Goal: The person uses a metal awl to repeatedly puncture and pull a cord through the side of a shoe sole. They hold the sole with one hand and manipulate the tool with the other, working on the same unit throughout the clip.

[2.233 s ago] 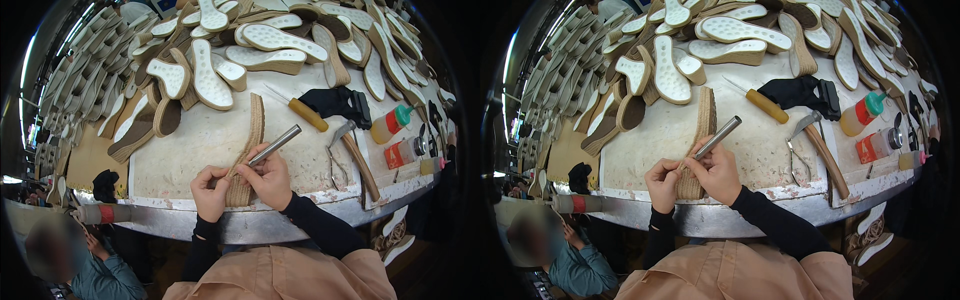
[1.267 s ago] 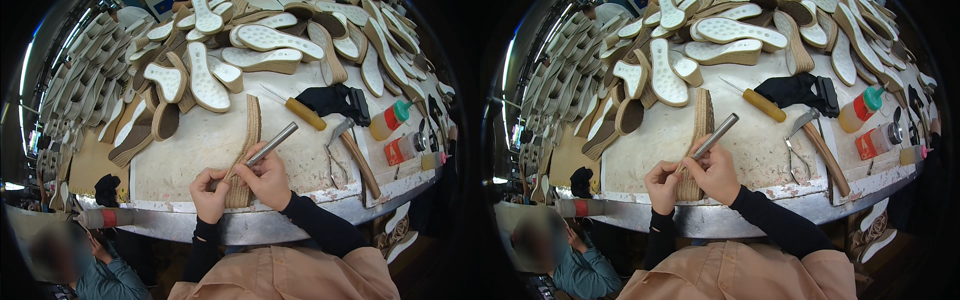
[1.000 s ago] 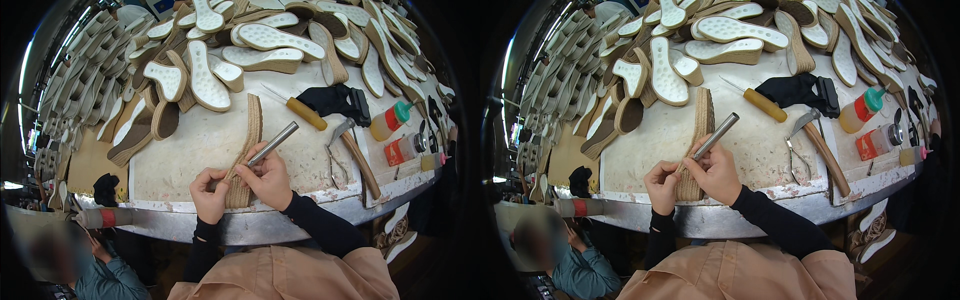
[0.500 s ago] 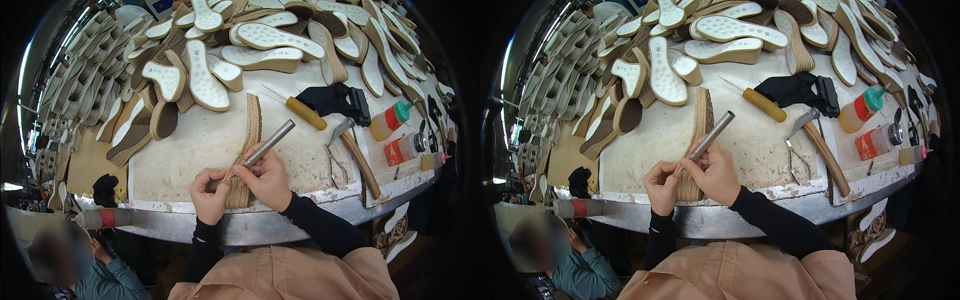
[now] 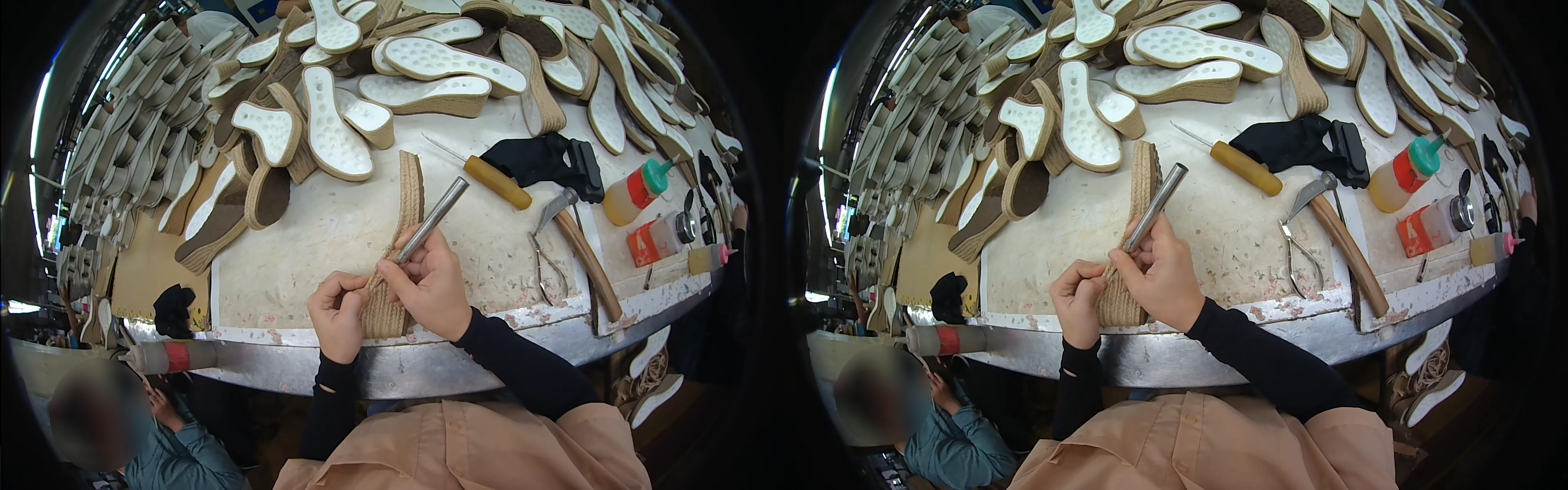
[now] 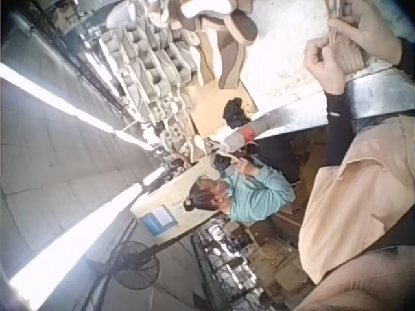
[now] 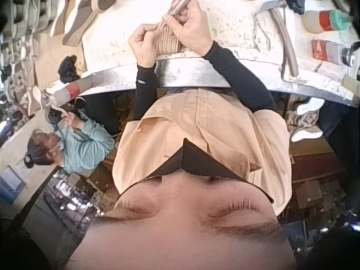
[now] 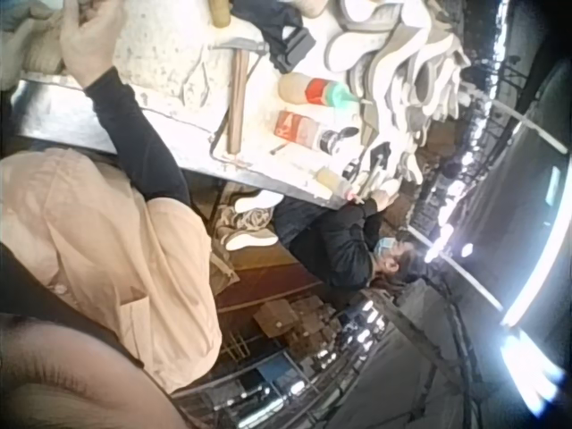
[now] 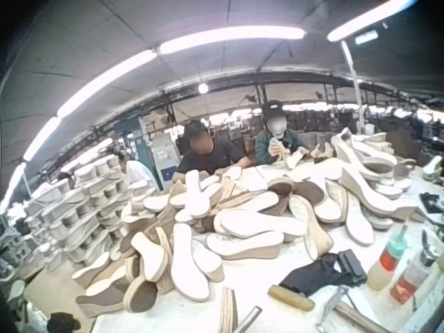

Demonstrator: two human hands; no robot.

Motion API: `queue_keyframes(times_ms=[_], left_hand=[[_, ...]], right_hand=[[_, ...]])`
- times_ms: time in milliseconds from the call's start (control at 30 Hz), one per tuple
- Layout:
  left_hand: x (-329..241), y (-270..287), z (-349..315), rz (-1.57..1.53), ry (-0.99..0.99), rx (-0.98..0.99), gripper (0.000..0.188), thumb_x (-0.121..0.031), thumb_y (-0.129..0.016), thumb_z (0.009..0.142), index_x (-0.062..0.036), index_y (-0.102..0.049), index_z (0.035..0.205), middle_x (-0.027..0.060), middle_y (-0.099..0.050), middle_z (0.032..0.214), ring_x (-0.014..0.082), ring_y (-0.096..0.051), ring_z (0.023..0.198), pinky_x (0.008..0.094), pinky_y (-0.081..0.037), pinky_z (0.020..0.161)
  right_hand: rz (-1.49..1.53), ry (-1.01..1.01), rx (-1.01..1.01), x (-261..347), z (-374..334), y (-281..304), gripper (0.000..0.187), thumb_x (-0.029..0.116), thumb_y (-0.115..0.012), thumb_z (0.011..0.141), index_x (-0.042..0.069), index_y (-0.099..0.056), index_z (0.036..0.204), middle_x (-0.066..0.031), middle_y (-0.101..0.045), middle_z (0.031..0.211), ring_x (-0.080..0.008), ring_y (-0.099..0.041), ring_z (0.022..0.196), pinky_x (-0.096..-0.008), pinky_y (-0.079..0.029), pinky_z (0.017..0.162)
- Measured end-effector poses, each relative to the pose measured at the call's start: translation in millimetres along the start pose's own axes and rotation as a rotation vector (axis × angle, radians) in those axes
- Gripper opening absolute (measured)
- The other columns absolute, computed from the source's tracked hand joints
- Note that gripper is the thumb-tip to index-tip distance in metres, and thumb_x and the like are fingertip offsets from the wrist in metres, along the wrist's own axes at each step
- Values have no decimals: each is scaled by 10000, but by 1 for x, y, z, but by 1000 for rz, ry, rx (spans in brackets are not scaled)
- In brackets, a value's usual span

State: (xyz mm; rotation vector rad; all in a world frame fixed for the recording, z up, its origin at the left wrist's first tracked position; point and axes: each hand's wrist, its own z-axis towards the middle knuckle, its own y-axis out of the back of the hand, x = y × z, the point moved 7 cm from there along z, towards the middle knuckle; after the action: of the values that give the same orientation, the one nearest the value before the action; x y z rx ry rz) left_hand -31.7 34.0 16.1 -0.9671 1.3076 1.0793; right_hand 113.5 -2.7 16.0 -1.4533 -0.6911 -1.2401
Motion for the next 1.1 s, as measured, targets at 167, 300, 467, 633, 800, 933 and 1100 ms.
queue_keyframes(times_ms=[167,300,467,633,800,933,1100], left_hand=[[0,1,0,-23,-19,13,66,73,-576,746,52,-617,793,17,-574,739,64,-511,699,196,-404,647],[2,-2,-2,22,-28,15,43,56,-594,761,44,-613,798,12,-575,741,60,-518,680,192,-409,634],[3,-2,-1,23,-17,21,51,51,-605,761,37,-613,809,3,-578,747,58,-523,664,191,-415,623],[6,1,0,-45,1,21,75,55,-600,760,38,-622,831,-2,-580,753,52,-519,668,191,-415,623],[6,0,-2,-57,11,15,84,61,-590,764,42,-628,836,1,-586,757,48,-524,674,186,-418,626],[6,-1,-2,-57,27,16,79,60,-590,764,44,-627,832,4,-593,763,46,-530,684,181,-423,633],[8,0,-1,-20,13,7,71,41,-602,756,48,-630,820,12,-598,758,54,-534,690,192,-427,641]], right_hand=[[-30,-23,14,-1,0,-1,324,-37,-599,845,14,-369,1068,-62,-567,785,-65,-565,580,-198,-456,467],[-142,91,12,8,1,-4,329,-33,-606,842,13,-370,1067,-67,-575,793,-66,-573,591,-199,-456,464],[-23,6,-15,4,-2,0,318,-33,-600,849,29,-366,1056,-60,-558,794,-70,-559,573,-188,-455,468],[12,9,41,1,-4,0,315,-39,-594,850,45,-364,1049,-54,-547,804,-68,-555,590,-188,-464,494],[-98,58,91,3,-7,-3,296,-42,-602,845,41,-387,1032,-50,-551,813,-67,-558,631,-195,-459,542],[-285,194,92,11,-13,-3,278,-51,-626,826,32,-417,990,-45,-563,803,-69,-553,654,-205,-436,545],[-452,555,65,23,-24,-13,274,-62,-653,799,33,-432,930,-90,-603,793,-112,-564,614,-234,-422,512]])
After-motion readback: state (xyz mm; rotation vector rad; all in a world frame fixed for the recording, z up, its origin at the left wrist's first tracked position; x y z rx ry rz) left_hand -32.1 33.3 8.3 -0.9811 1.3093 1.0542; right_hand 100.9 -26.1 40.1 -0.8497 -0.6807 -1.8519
